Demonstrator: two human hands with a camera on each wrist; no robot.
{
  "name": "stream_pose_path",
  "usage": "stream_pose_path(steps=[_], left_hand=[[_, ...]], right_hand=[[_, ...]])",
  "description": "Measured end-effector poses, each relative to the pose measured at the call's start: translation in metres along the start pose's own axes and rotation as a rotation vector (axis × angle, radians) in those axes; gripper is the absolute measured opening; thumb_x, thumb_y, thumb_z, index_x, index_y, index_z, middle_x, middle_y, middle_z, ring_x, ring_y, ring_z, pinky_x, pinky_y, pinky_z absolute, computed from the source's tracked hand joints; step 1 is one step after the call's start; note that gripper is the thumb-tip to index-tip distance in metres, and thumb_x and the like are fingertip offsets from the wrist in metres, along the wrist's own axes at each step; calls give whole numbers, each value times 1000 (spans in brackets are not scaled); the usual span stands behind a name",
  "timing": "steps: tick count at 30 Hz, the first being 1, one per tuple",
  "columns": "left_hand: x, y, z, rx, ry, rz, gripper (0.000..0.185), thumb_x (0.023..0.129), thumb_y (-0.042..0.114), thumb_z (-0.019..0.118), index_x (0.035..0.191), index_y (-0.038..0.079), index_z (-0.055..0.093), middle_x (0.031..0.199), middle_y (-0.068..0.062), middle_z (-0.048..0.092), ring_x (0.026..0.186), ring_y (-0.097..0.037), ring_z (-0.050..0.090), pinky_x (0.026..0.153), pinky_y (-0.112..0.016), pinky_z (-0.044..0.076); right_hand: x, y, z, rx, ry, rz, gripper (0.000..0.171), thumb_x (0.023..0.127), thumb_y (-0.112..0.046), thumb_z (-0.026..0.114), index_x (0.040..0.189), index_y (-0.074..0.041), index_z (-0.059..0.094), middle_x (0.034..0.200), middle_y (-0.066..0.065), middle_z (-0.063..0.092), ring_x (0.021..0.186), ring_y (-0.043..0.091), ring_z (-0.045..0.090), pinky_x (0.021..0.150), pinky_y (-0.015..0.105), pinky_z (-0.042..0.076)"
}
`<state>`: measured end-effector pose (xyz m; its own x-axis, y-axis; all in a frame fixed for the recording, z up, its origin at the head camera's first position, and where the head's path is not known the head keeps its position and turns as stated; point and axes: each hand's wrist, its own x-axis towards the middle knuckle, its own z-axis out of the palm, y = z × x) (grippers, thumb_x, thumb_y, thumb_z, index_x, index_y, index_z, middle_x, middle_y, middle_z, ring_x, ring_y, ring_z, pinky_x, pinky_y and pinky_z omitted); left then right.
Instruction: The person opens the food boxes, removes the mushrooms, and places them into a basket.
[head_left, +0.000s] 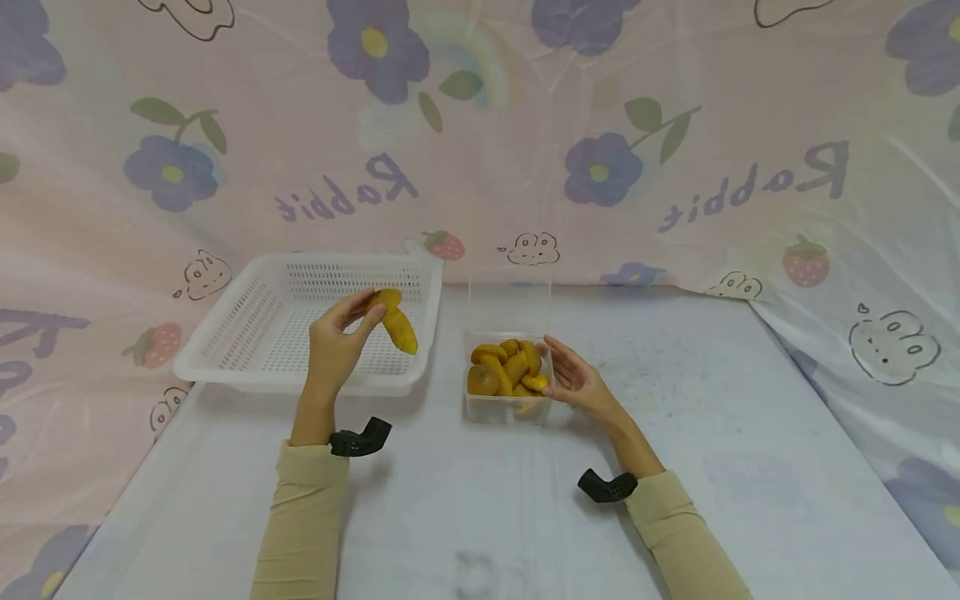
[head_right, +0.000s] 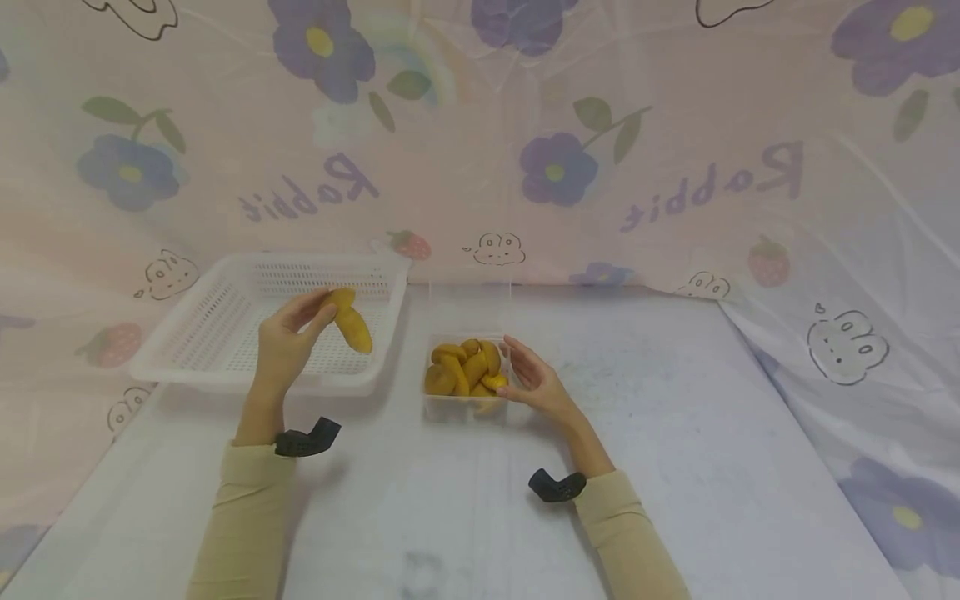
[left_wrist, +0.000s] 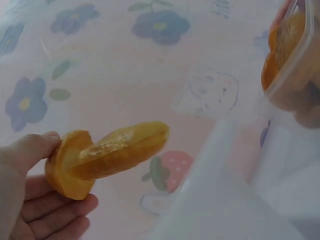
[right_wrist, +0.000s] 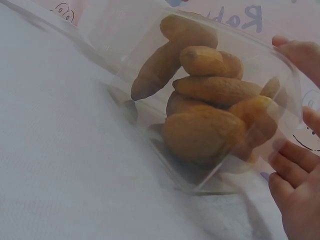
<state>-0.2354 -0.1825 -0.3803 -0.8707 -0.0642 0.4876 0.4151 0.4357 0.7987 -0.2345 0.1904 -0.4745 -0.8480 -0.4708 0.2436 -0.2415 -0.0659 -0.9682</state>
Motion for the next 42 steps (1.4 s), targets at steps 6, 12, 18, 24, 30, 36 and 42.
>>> stream_pose_path(steps=[6, 12, 18, 24, 30, 36, 42], left_hand=[[0, -8, -5, 102, -54, -69, 42, 93, 25, 64, 127, 0, 61, 126, -22, 64, 115, -37, 62, 104, -50, 50], [0, -11, -7, 188, -102, -117, 46, 94, 30, 63, 129, 0, 60, 129, -23, 62, 117, -39, 61, 104, -51, 50], [-1, -12, -8, 249, -189, -146, 50, 94, 32, 61, 131, -1, 57, 132, -24, 60, 119, -41, 59, 104, -49, 51], [0, -15, -7, 261, -220, -187, 50, 97, 32, 58, 135, -1, 53, 136, -23, 56, 125, -43, 55, 106, -52, 48], [0, -14, -5, 257, -185, -155, 45, 97, 27, 59, 130, -2, 58, 133, -21, 60, 122, -41, 58, 106, -49, 49], [0, -7, -2, 226, -135, -83, 38, 96, 21, 60, 124, -4, 62, 128, -22, 63, 118, -39, 62, 103, -48, 51], [-2, 1, 5, 184, -123, -20, 31, 95, 15, 60, 119, -4, 65, 122, -22, 67, 112, -39, 65, 103, -49, 51]], right_hand=[[0, -1, 0, -1, 4, 14, 87, 87, -13, 70, 154, -2, 15, 160, 29, 11, 148, 44, 6, 111, 3, 29], [0, -2, -1, -2, 6, 22, 87, 87, -13, 71, 154, -3, 16, 160, 27, 14, 148, 43, 8, 110, 2, 29], [0, -1, -1, -8, 4, 14, 86, 87, -12, 70, 154, -2, 16, 159, 30, 13, 147, 45, 8, 111, 2, 29], [0, -1, -1, 3, 3, 15, 87, 86, -12, 71, 153, -1, 15, 158, 31, 13, 147, 46, 8, 110, 2, 30], [0, -2, 0, 10, -3, 15, 89, 86, -14, 71, 153, -1, 15, 159, 30, 14, 148, 45, 8, 109, 1, 30], [0, -2, 0, 5, -6, 7, 86, 87, -12, 70, 153, -1, 15, 158, 31, 14, 147, 46, 8, 110, 2, 29], [1, -1, 1, 14, 0, -15, 86, 87, -12, 70, 153, 0, 16, 158, 33, 10, 151, 33, 16, 111, 2, 29]])
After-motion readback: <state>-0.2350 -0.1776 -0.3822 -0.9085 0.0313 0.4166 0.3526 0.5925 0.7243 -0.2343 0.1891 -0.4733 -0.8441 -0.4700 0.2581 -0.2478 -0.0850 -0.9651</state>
